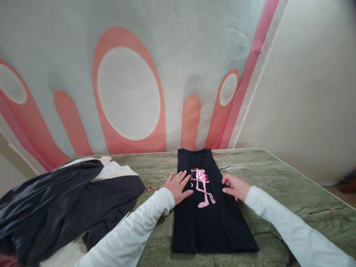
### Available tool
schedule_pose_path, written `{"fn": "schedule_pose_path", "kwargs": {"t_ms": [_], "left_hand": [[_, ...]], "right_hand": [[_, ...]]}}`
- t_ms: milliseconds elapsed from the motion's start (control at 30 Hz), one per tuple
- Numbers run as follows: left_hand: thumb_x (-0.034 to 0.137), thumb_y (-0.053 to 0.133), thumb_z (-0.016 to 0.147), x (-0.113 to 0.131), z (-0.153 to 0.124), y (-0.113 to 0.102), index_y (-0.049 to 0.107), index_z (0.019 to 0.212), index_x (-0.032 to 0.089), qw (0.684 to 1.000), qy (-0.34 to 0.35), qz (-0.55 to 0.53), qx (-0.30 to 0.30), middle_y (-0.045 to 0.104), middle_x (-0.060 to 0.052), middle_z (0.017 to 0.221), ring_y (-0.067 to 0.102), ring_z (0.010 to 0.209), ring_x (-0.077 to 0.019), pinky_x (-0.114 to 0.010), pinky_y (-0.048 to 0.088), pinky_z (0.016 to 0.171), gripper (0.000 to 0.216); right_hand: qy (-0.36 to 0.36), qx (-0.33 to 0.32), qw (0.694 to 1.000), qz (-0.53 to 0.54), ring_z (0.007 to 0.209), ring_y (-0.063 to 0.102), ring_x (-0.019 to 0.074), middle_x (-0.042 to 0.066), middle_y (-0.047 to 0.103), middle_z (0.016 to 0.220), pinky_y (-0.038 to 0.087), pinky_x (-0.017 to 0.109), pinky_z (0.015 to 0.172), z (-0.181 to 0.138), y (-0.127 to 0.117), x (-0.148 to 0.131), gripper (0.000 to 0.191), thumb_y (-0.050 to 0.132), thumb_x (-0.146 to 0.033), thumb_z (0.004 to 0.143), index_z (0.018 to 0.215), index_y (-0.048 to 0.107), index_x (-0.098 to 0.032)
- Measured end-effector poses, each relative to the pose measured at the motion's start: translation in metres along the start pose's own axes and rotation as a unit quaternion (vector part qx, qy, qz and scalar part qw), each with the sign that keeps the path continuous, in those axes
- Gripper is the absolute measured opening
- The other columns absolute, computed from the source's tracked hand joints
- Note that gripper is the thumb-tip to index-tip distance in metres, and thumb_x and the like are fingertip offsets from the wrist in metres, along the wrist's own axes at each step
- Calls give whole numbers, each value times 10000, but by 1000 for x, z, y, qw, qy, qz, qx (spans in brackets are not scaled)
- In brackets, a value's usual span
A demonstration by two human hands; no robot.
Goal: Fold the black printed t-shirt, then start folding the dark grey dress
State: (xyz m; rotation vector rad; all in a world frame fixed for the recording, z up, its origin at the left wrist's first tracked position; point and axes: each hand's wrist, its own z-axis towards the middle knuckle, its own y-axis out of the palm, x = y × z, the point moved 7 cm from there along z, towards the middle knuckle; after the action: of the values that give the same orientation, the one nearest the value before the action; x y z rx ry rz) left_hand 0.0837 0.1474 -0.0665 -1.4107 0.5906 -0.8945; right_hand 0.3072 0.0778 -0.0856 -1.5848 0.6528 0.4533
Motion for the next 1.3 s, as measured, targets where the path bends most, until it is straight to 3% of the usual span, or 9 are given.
{"fn": "schedule_pose_path", "kwargs": {"t_ms": [167,333,400,500,600,767,1000,1200,1300], "left_hand": [[592,307,801,-18,-4,-13,270,1328,172,998,19,6,-53,215,-103,1397,188,1273,-269,-484,164,1008,674],[467,459,766,-3,-38,-21,394,1251,124,999,4,7,-50,321,-129,1350,233,1254,-275,-443,222,1005,598],[440,547,703,13,-61,-21,420,1223,140,999,0,-7,-31,321,-118,1351,243,1247,-276,-418,242,1004,614],[391,623,643,29,-95,-28,413,1211,176,998,-42,-36,25,336,-91,1336,279,1221,-266,-399,264,996,643],[382,674,584,37,-119,-40,451,1122,195,991,-81,-81,71,428,-87,1218,390,1106,-257,-397,329,936,611],[338,705,503,37,-132,-55,468,815,187,981,-128,-113,95,480,-42,887,465,803,-204,-349,409,716,420],[378,705,441,39,-132,-42,463,720,186,987,-109,-82,88,474,-22,799,438,739,-196,-319,363,654,416],[329,652,561,43,-137,-36,518,767,208,993,-45,-63,90,513,-16,788,466,720,-186,-297,362,627,274],[264,583,637,46,-143,-37,525,755,206,990,-2,-41,132,537,-16,760,486,681,-172,-281,373,599,143]], "right_hand": [[29,-166,985,38,332,469,62,-104,397,531,362,148,280,-22,35,-20,135,424,-141,750,817,324,-204],[46,-259,964,46,319,495,85,-73,488,546,381,179,280,-28,27,-31,148,471,-280,764,840,385,-188],[18,-218,974,57,355,510,88,-51,512,564,394,186,299,-9,10,-35,168,483,-319,755,819,427,-175],[-33,-97,993,55,478,552,100,-17,548,595,435,194,382,40,-14,-38,155,499,-311,742,770,489,-158],[-42,46,997,-53,564,574,120,8,590,609,463,222,501,94,-26,-37,113,551,-267,704,720,558,-154],[-21,163,982,-95,732,586,172,84,636,785,439,284,690,153,-19,-31,154,583,-282,683,753,596,-145],[-23,232,968,-98,690,570,184,56,613,722,420,286,626,167,-8,-20,267,619,-438,606,672,580,-181],[-78,261,960,-68,683,552,168,14,591,709,419,294,660,162,-3,-25,160,601,-330,628,694,532,-202],[-107,274,955,-39,700,560,162,7,602,738,425,295,677,158,-4,-29,120,564,-258,657,759,525,-210]]}}
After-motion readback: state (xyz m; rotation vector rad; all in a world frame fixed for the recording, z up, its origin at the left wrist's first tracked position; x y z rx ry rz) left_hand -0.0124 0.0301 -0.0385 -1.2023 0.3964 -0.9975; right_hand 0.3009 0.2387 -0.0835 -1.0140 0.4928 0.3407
